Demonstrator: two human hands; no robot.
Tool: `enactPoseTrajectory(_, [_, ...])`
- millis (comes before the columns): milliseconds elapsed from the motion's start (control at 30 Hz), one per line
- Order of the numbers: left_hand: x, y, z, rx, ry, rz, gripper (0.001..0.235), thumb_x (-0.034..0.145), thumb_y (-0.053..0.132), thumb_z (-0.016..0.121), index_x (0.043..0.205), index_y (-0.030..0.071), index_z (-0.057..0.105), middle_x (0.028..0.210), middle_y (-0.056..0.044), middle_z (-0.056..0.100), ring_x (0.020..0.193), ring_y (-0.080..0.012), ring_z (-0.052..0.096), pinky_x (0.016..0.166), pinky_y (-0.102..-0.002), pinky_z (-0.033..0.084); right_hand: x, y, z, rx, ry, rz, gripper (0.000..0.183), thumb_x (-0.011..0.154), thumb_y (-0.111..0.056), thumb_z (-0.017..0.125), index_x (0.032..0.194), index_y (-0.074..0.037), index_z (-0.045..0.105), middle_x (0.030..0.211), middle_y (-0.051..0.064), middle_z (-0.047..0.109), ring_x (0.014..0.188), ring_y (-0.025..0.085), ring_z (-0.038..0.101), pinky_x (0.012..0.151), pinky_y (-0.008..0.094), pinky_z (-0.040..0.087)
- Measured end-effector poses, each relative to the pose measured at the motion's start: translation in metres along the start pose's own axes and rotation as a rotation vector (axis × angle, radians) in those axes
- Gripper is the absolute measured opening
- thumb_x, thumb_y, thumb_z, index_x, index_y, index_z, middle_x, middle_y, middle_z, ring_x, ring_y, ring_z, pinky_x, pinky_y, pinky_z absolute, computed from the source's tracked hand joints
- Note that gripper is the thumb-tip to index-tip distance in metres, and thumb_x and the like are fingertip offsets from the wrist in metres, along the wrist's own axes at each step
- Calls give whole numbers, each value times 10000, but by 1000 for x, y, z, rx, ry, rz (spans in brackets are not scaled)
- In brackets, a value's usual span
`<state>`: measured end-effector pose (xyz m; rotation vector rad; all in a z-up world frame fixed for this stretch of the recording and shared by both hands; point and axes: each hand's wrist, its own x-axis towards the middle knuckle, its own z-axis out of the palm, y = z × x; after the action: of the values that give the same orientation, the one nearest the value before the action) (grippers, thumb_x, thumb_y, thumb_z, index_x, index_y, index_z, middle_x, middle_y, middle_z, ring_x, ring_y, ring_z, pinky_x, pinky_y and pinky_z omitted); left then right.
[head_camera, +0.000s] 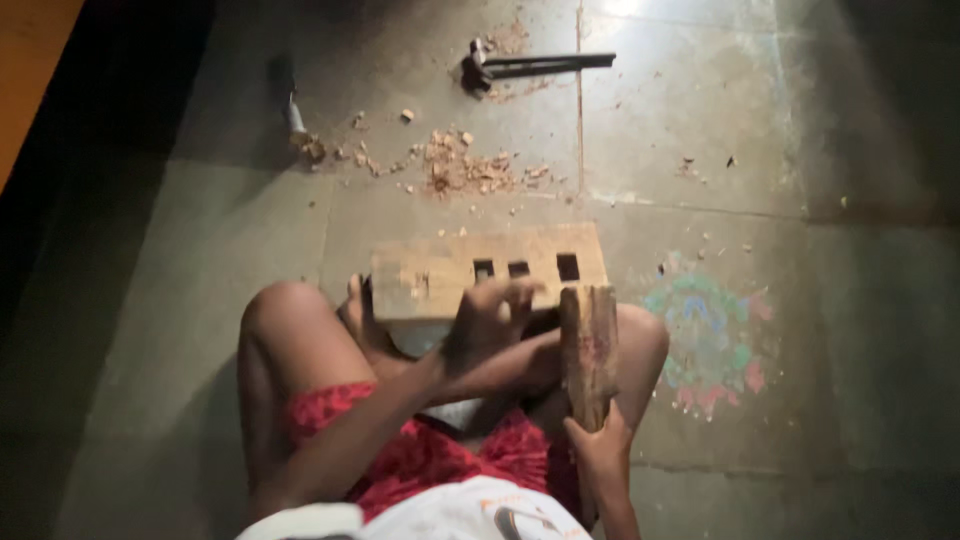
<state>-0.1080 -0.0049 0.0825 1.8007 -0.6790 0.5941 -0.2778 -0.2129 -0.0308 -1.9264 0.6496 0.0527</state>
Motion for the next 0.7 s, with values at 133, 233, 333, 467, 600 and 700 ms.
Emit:
enactPoseTrajectory(133, [-4,-23,5,-42,-69,-38,185,940,-29,631,1106,33,681,1043,-139,749,747,-257,721,646,-328,553,21,7,5,-77,-57,91,464,704,-124,837,1110,-22,636,685,158,718,503,243,686,457,403,546])
enactPoseTrajectory(233, [43,-81,7,-184,80,-399,114,1035,56,605,980,30,702,692,-11,630,606,-103,605,555,-282,475,38,16,6,-91,-78,104,526,691,-120,846,1156,-32,618,712,165,720,498,251,678,449,408,547])
enactPoseTrajectory(333, [111,-128,2,-277,158,-604,234,872,-9,536,972,61,735,603,4,583,478,-60,489,446,-254,374,32,36,10,-1,-107,190,540,702,-135,831,1179,-14,608,756,202,704,535,296,666,479,451,540])
enactPoseTrajectory(467, [121,-126,-1,-339,122,-720,189,877,-4,556,914,58,730,611,10,613,481,-53,514,452,-252,398,44,53,2,-183,-23,-149,589,659,-198,889,1143,28,640,903,188,746,796,304,740,700,448,586])
enactPoseTrajectory(600, [81,-96,-4,-254,79,-470,159,912,-19,575,915,53,716,797,-1,692,664,-60,621,608,-236,478,33,27,1,-203,-79,-10,578,671,-223,854,1164,-4,647,919,194,757,854,331,754,766,462,588])
enactPoseTrajectory(700, [69,-86,-8,-216,129,-583,166,907,-25,577,913,44,729,756,-25,669,657,-85,601,622,-235,460,22,-2,1,-231,-89,22,575,699,-227,852,1186,-14,631,903,210,749,826,331,747,727,469,582])
